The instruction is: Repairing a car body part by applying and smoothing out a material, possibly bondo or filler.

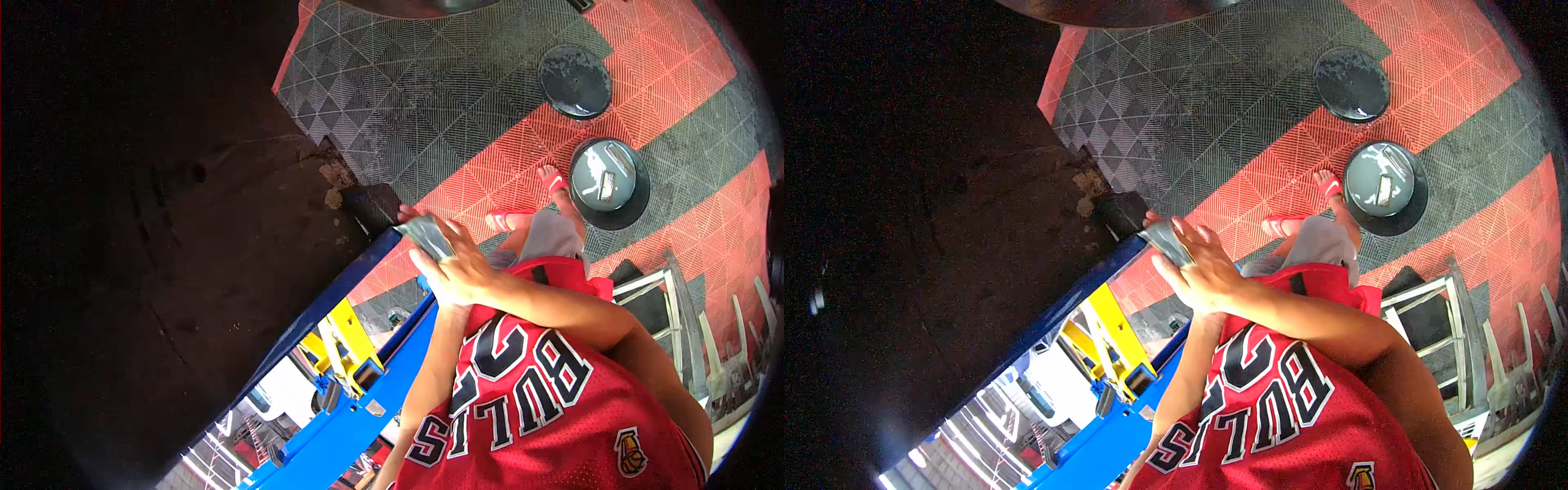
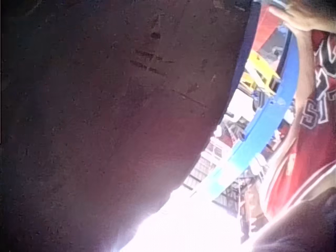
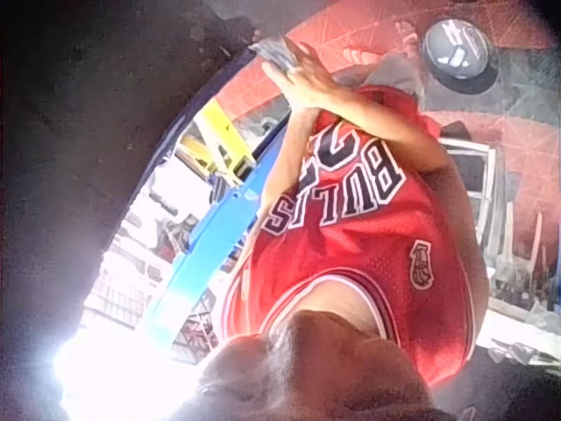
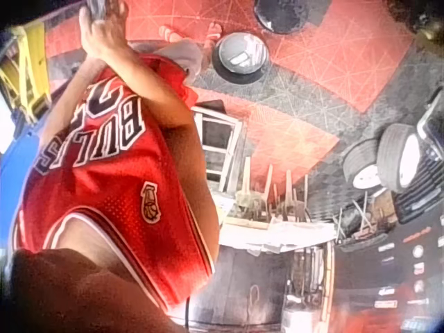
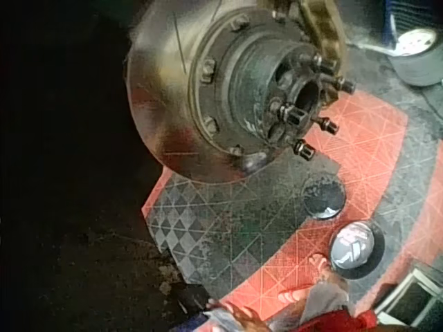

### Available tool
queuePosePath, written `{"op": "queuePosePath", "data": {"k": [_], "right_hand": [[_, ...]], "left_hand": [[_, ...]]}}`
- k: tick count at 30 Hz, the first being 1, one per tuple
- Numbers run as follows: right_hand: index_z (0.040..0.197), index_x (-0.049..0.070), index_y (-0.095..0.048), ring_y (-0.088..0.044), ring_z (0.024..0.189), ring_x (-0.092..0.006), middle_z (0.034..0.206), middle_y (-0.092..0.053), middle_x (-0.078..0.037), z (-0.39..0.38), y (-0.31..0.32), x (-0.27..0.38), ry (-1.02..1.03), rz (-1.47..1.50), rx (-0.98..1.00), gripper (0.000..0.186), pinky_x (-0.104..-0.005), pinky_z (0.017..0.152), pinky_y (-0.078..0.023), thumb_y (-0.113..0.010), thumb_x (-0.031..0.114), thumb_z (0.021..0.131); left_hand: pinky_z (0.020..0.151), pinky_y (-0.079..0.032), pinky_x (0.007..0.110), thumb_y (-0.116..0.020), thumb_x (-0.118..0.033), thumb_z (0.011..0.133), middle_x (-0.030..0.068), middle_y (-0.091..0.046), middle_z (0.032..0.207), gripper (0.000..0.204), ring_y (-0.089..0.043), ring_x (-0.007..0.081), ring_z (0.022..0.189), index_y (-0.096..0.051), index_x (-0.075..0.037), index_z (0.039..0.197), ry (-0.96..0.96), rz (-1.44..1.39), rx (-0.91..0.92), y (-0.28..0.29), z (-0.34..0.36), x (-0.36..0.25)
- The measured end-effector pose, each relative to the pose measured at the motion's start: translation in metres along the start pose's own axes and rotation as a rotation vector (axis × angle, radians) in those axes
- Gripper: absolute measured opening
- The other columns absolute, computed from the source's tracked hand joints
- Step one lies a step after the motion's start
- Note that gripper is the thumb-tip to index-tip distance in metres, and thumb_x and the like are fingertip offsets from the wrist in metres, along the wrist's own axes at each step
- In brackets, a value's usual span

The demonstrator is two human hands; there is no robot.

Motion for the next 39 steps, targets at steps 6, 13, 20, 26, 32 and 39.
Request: {"op": "queuePosePath", "data": {"k": [6,13,20,26,32,39], "right_hand": [[0.132,0.009,-0.046,-0.041,0.127,-0.0320,0.142,-0.040,-0.017,0.025,0.002,0.003,-0.031,-0.043,0.087,0.047,-0.0463,0.105,-0.029,-0.037,0.038,0.096],[0.136,0.010,-0.042,-0.033,0.131,-0.0404,0.141,-0.033,-0.029,0.043,0.002,0.000,-0.185,-0.001,0.148,0.050,-0.0455,0.106,-0.027,-0.030,0.040,0.098],[0.143,0.007,-0.031,-0.027,0.135,-0.0402,0.146,-0.027,-0.026,0.040,-0.006,-0.005,-0.312,-0.078,0.331,0.065,-0.0507,0.113,-0.013,-0.019,0.052,0.096],[0.115,-0.003,-0.051,-0.057,0.100,-0.0415,0.103,-0.060,-0.026,0.037,-0.004,-0.003,-0.222,0.091,0.031,0.065,-0.0491,0.087,-0.043,-0.033,0.056,0.094],[0.092,-0.001,-0.056,-0.055,0.070,-0.0178,0.073,-0.057,-0.009,0.032,-0.003,-0.033,-0.387,0.250,0.103,0.067,-0.0371,0.061,-0.046,-0.034,0.062,0.092],[0.084,-0.002,-0.058,-0.051,0.064,-0.0181,0.069,-0.054,-0.008,0.043,0.016,-0.011,-0.426,-0.105,0.169,0.073,-0.0367,0.063,-0.043,-0.034,0.066,0.090]], "left_hand": [[0.104,-0.036,0.044,-0.037,-0.046,0.095,0.0059,-0.049,0.132,0.050,-0.046,0.0242,0.121,-0.042,-0.015,0.134,0.013,-0.108,0.158,-0.023,-0.012,-0.008],[0.105,-0.036,0.044,-0.041,-0.049,0.093,0.0064,-0.049,0.133,0.052,-0.046,0.0238,0.123,-0.044,-0.015,0.132,0.079,0.031,-0.199,0.007,-0.011,-0.009],[0.103,-0.038,0.044,-0.039,-0.043,0.095,0.0067,-0.052,0.130,0.047,-0.048,0.0259,0.120,-0.046,-0.014,0.131,0.137,-0.085,0.019,0.000,-0.007,0.001],[0.087,-0.047,0.044,-0.035,-0.049,0.094,0.0056,-0.062,0.104,0.048,-0.059,0.0237,0.097,-0.054,-0.009,0.114,0.008,-0.127,-0.119,-0.029,0.002,-0.005],[0.066,-0.042,0.038,-0.036,-0.055,0.092,0.0021,-0.054,0.064,0.049,-0.050,0.0186,0.063,-0.051,-0.012,0.073,0.135,-0.199,-0.310,-0.009,0.025,0.007],[0.056,-0.040,0.034,-0.039,-0.059,0.090,0.0005,-0.051,0.059,0.047,-0.049,0.0173,0.054,-0.050,-0.014,0.079,0.115,-0.261,-0.361,0.019,0.037,0.007]]}}
Point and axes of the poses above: each hand's wrist, its own z-axis towards the middle knuckle, its own y-axis out of the back of the hand, x = y × z, the point moved 4 cm from there along z, towards the middle knuckle
